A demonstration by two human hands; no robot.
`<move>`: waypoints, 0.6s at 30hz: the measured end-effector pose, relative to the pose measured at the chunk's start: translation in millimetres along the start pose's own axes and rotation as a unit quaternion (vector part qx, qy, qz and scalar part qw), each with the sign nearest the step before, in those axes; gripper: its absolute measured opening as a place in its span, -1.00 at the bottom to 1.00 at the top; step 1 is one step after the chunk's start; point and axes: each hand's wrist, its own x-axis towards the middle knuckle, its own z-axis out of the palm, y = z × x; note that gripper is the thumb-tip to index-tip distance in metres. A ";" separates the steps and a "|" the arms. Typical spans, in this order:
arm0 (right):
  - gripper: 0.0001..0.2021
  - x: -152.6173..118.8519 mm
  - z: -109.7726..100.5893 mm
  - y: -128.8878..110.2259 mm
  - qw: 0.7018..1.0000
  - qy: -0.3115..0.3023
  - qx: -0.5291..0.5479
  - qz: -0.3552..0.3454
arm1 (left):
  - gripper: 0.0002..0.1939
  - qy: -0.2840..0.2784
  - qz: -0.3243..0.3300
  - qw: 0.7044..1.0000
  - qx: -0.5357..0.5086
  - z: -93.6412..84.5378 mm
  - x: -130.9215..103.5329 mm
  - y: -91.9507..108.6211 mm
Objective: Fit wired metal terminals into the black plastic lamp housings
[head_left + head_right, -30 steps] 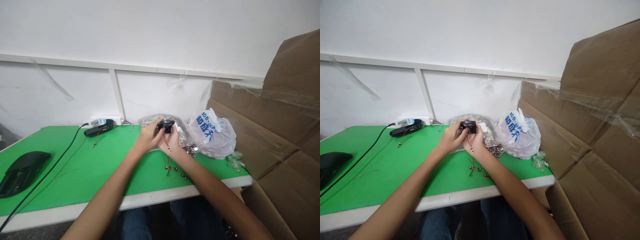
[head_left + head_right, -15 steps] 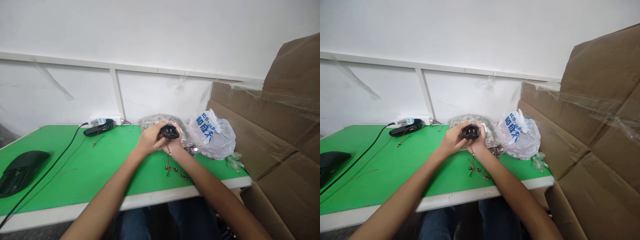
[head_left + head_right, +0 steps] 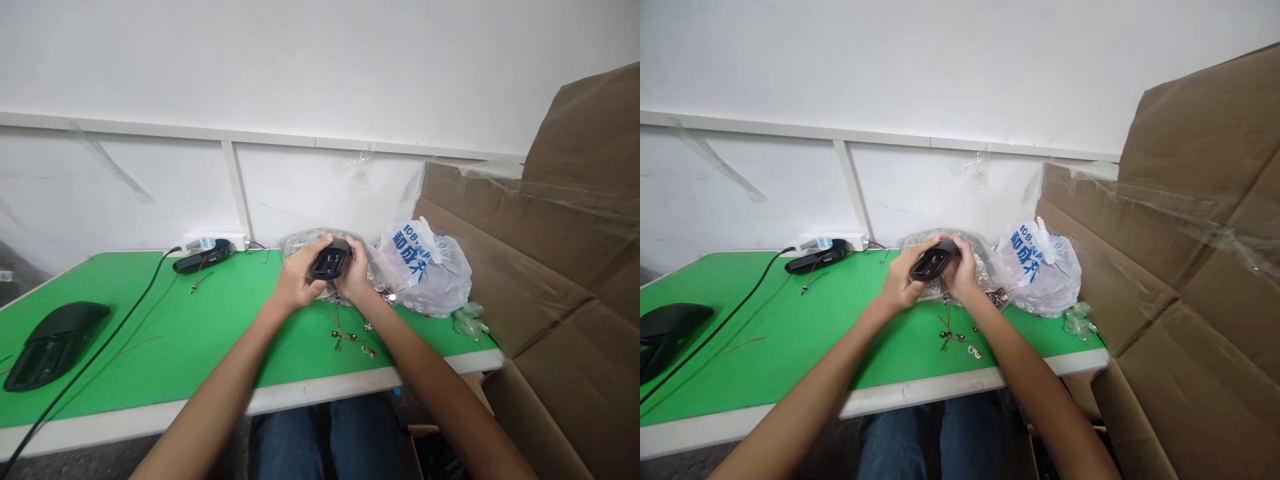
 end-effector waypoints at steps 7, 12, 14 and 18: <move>-0.79 6.6 -21.2 -35.6 0.947 -0.065 -0.258 -0.182 | -0.23 0.041 -0.131 0.989 -0.061 11.5 1.2 4.6; -0.76 4.0 -20.3 -26.1 0.943 -0.083 -0.276 -0.164 | -0.44 0.021 -0.212 0.977 -0.002 22.3 -0.8 0.1; -0.81 5.0 -19.0 -23.1 0.949 -0.092 -0.257 -0.156 | -0.47 0.028 -0.216 0.976 0.000 23.8 -2.1 -1.3; -0.82 12.7 -20.7 -21.5 0.972 -0.068 -0.192 -0.115 | -0.45 0.096 -0.271 0.954 -0.090 25.3 -0.4 -3.4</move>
